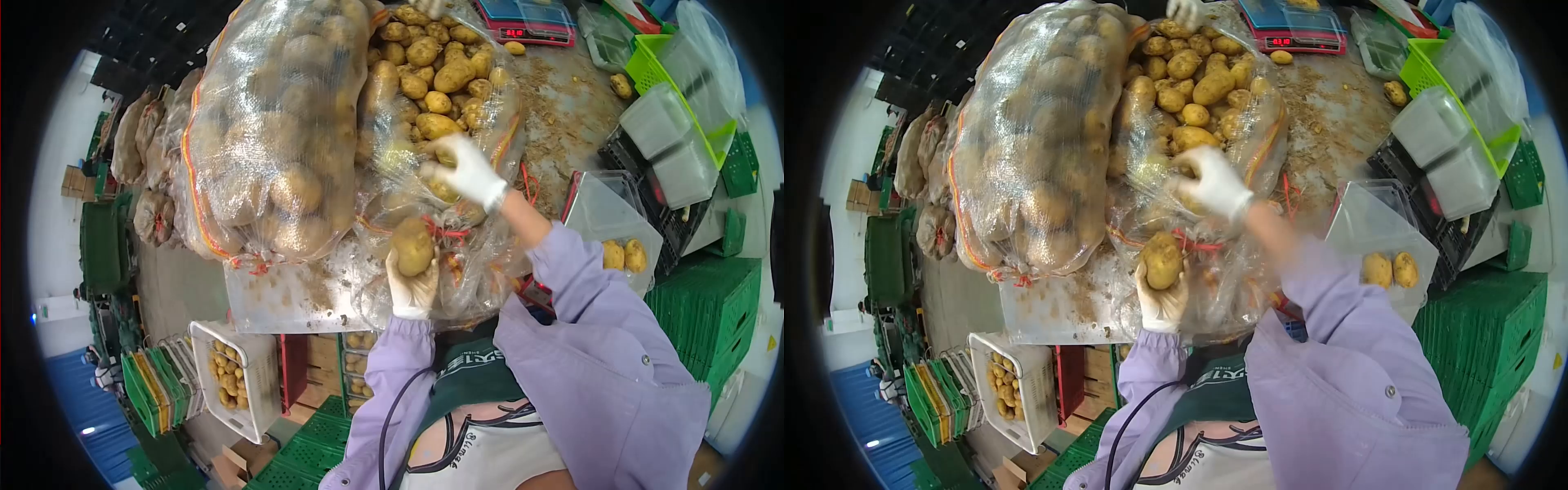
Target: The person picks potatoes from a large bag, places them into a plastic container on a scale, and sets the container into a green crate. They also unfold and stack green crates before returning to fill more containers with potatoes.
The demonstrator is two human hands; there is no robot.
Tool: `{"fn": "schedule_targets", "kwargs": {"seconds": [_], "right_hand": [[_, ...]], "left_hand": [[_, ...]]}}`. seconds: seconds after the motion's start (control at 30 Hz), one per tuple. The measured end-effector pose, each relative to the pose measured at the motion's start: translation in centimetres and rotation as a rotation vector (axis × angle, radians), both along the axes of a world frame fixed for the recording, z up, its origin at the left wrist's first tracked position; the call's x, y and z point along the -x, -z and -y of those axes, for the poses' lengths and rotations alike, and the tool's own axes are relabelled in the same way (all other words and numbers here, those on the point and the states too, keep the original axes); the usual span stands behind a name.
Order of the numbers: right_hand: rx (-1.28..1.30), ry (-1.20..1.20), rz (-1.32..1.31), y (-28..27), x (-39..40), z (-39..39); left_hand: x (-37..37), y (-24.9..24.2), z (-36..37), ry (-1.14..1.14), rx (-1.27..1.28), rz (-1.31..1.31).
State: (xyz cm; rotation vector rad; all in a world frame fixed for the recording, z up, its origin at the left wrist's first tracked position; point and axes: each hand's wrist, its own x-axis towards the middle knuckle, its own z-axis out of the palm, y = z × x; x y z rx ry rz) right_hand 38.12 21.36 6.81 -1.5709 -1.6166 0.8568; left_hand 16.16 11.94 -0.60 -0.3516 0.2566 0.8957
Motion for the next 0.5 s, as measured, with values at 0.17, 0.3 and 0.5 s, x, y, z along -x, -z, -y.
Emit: {"fn": "schedule_targets", "kwargs": {"seconds": [0.17,0.3,0.5], "right_hand": [[0.302,0.251,0.727,3.2,-0.2,-5.3],[0.26,0.207,0.612,3.8,0.5,-5.4],[-0.052,-0.046,0.29,5.0,1.5,-2.3]], "left_hand": [[1.4,-2.1,0.9,-0.092,-0.129,-0.379],[2.0,-2.8,1.4,-0.113,-0.181,-0.478],[3.9,-3.4,2.8,-0.159,-0.202,-0.522]]}}
